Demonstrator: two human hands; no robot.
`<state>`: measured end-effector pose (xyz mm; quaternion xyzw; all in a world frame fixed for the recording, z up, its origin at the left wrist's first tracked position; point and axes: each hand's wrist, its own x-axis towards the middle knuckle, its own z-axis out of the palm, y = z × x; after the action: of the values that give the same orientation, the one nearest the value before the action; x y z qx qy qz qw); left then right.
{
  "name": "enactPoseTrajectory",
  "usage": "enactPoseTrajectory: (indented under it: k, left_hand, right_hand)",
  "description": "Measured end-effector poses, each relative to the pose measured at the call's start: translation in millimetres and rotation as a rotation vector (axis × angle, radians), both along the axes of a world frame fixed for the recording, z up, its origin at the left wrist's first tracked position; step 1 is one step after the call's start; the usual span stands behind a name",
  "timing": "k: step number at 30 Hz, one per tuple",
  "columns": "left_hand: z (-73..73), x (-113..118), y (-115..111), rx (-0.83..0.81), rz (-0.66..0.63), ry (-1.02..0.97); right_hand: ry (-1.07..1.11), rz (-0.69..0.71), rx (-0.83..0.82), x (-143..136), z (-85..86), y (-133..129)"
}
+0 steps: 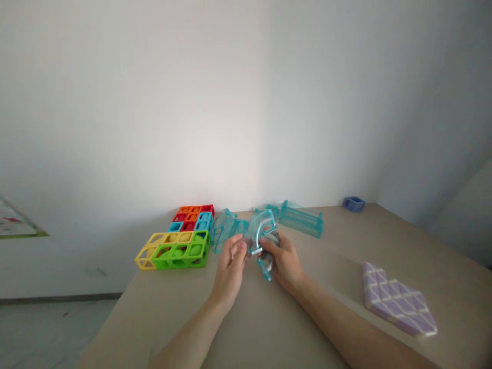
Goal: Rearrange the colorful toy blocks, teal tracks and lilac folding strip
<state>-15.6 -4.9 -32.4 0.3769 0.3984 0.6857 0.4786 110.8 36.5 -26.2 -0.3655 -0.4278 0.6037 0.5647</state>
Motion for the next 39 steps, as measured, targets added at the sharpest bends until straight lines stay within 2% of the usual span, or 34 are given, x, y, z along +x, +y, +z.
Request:
enactPoseTrajectory:
  k: [3,7,10,14,18,23,26,30,34,39]
  left_hand:
    - [2.3,-2.1,1.7,-0.031,-0.010,-0.067]
    - [6.3,-9.4,4.8,0.029,0.129,-0.063]
    - [7.9,-15.1,6.9,0.055,0.223,-0.012]
    - [8.7,-17.6,7.6,0.068,0.288,0.056]
    - [8.0,-16.1,6.8,0.076,0.291,0.108]
    - [6.5,-15.2,4.6,0.080,0.271,0.194]
    - [8.2,-14.9,2.8,0.083,0.279,0.225]
    - [9.7,-13.6,0.9,0.094,0.283,0.231]
    - [7.1,-13.0,-0.3,0.099,0.256,0.288]
    - [3.2,-14.4,-1.8,0.155,0.198,0.382]
  right_hand:
    - [-0.082,-0.066,-0.054,2.2,8.3,39.7]
    - [-0.322,0.019,-0.171,-8.0,21.6,87.8]
    - [-0.521,0.068,-0.209,-21.2,24.5,106.3]
    - [-0.786,0.053,-0.161,-31.9,19.2,115.2]
    - [-1.041,-0.052,-0.006,-34.4,17.4,115.5]
    - [-1.281,-0.254,0.260,-24.3,24.7,104.1]
    - [-1.399,-0.393,0.362,1.1,25.5,93.4]
    - [-1.575,-0.552,0.368,48.8,15.9,75.6]
    - [-1.710,-0.565,0.395,82.2,3.1,55.7]
    - [-1.750,-0.478,0.523,95.5,0.6,33.9]
